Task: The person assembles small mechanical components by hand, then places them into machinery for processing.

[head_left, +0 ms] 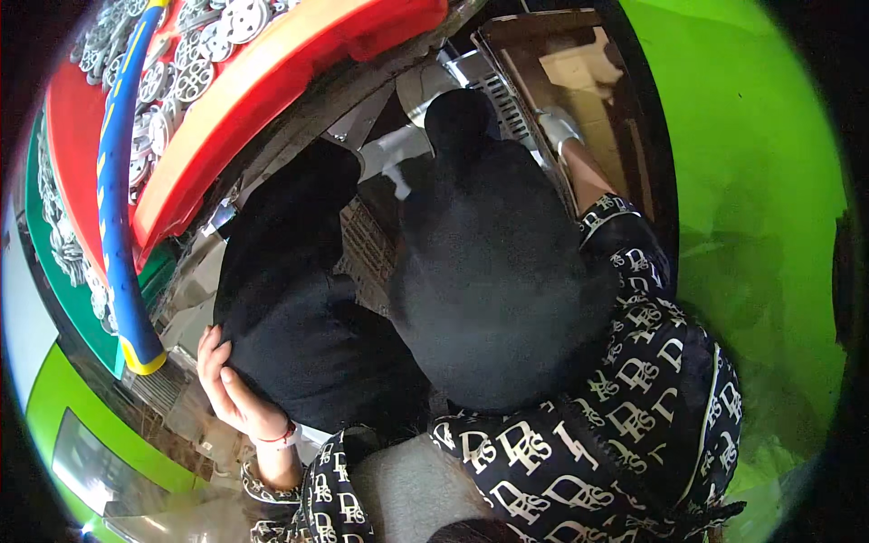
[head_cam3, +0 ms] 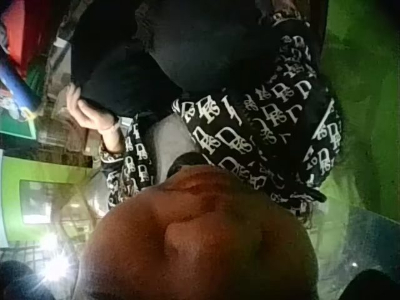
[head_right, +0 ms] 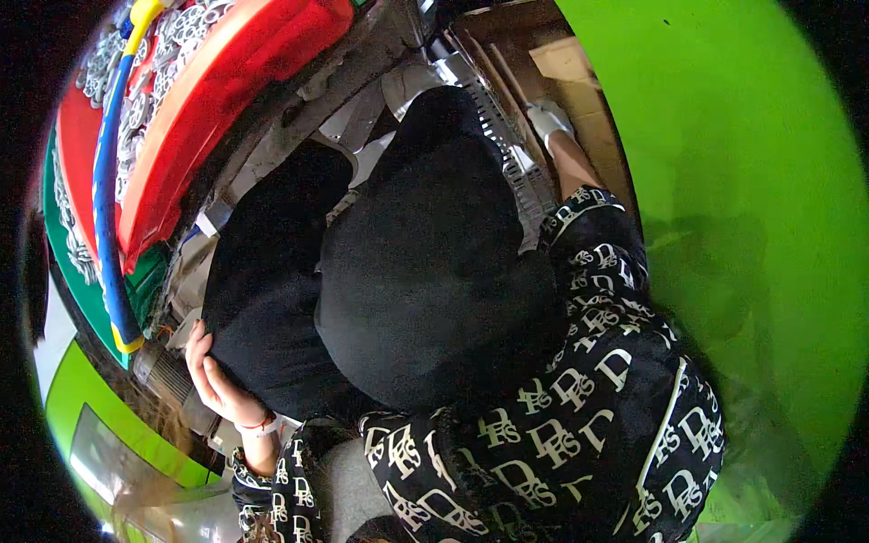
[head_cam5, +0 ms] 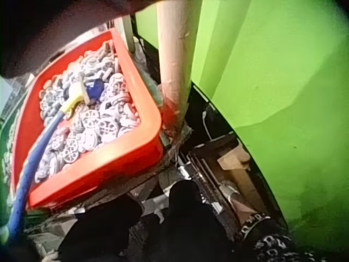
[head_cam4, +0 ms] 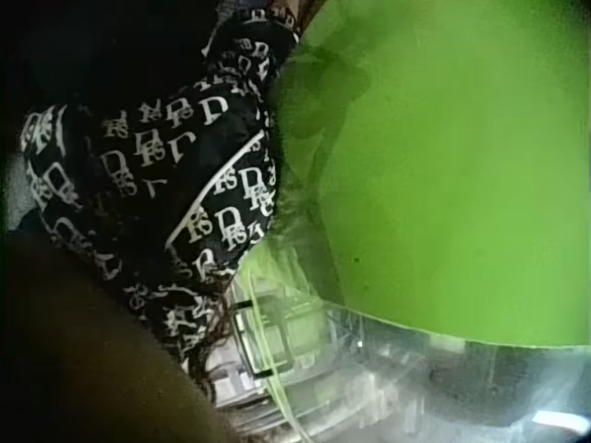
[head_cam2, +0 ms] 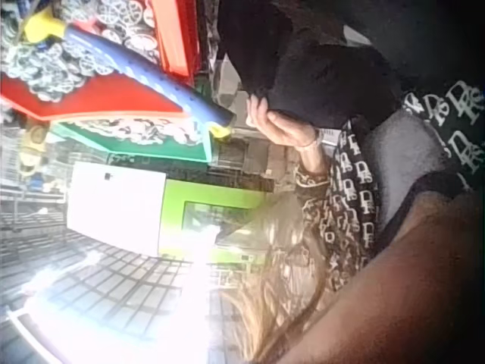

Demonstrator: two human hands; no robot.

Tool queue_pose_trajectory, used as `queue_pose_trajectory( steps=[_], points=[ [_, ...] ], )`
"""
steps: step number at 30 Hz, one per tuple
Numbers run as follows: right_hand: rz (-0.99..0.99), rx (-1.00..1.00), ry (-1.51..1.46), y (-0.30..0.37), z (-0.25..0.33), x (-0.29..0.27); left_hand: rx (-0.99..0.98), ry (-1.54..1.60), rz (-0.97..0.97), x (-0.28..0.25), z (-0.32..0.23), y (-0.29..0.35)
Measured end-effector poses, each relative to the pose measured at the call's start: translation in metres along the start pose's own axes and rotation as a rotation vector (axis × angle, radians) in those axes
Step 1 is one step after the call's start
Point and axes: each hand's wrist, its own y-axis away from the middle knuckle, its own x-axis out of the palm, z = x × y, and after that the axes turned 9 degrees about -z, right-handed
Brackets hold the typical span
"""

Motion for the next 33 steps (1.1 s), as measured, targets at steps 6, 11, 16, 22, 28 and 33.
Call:
queue_pose_trajectory(
  steps=[6,11,16,22,28,33],
  points=[
    [0.052,0.357,-0.298,-0.032,-0.057,0.026,-0.001,0.031,0.007,0.004,0.006,0.001],
    [-0.153,0.22,-0.125,-0.026,-0.095,-0.019,-0.026,0.138,0.033,0.021,0.004,-0.005],
    [-0.018,0.032,0.019,0.021,0.033,-0.027,-0.033,0.048,-0.019,0.001,0.003,0.003],
    [-0.061,-0.032,0.142,0.011,0.011,-0.035,-0.015,0.06,0.005,0.01,0.002,-0.002],
    [0.033,0.315,-0.907,0.016,-0.011,-0.02,-0.029,0.039,0.0,0.006,0.001,-0.001],
    [-0.094,0.335,-1.049,0.044,-0.015,-0.068,-0.036,-0.006,-0.031,0.001,0.001,0.002]
  ],
)
